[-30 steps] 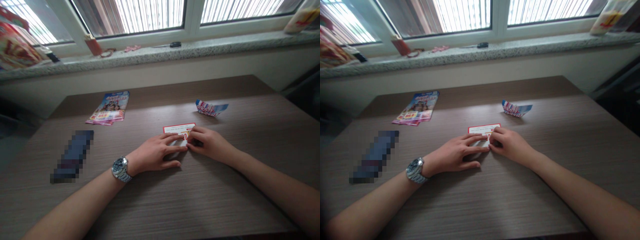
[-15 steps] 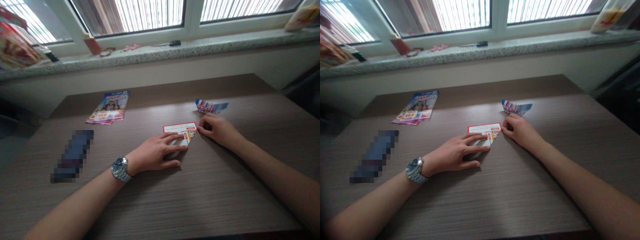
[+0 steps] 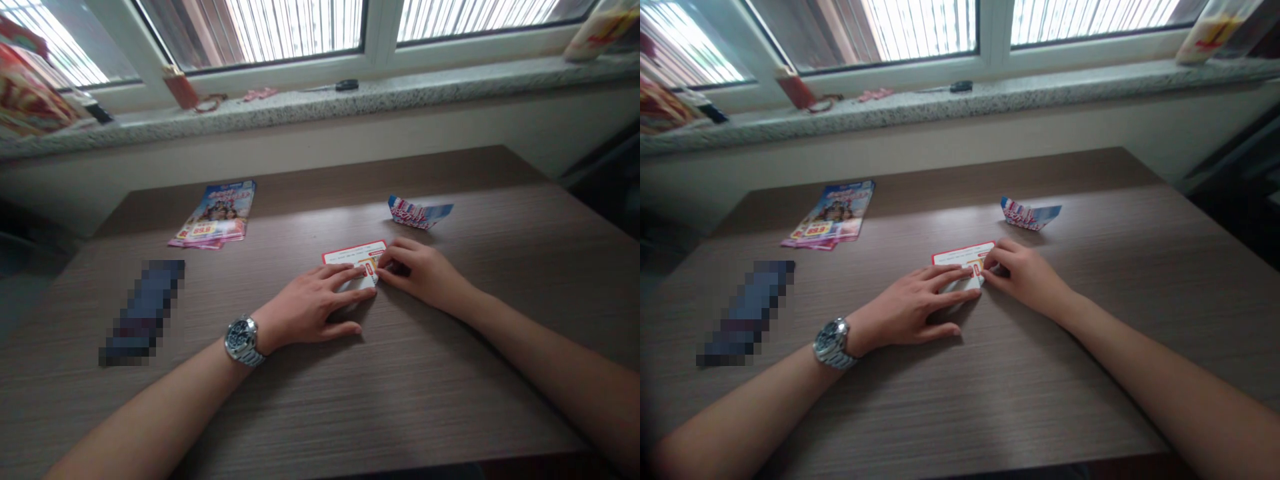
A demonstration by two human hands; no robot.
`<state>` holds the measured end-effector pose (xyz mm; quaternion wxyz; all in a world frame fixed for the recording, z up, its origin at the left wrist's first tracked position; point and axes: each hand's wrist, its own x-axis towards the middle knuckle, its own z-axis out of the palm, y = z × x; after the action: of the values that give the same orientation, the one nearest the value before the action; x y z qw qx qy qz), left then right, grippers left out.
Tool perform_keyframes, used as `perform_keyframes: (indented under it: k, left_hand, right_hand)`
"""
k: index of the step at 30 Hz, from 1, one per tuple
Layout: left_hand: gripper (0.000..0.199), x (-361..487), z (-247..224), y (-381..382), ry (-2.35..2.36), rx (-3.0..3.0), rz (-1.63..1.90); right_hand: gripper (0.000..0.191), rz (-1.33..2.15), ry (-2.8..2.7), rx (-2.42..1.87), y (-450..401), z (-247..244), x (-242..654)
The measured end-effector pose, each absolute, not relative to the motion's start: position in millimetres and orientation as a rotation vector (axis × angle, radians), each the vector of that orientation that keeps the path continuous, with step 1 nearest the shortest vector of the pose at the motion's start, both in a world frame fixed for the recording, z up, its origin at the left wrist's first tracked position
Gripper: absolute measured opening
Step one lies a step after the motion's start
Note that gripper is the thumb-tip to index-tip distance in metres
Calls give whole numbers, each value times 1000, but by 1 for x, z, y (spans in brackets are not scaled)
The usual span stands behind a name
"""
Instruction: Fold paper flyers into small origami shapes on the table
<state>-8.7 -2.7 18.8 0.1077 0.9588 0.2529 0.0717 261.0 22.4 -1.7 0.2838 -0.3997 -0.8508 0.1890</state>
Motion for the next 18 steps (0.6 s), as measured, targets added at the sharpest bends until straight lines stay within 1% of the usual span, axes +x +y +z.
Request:
perform_keyframes:
  k: [5, 10, 18]
  left_hand:
    - [68, -9, 17, 1, 747, 2748, 275]
    - [60, -8, 14, 2, 785, 2738, 301]
    - [58, -8, 16, 2, 748, 2779, 267]
  right_hand:
    - [5, 546, -2341, -980, 20, -7, 253]
    - [4, 595, -2378, -919, 19, -6, 252]
    - [5, 630, -2539, -720, 18, 0, 256]
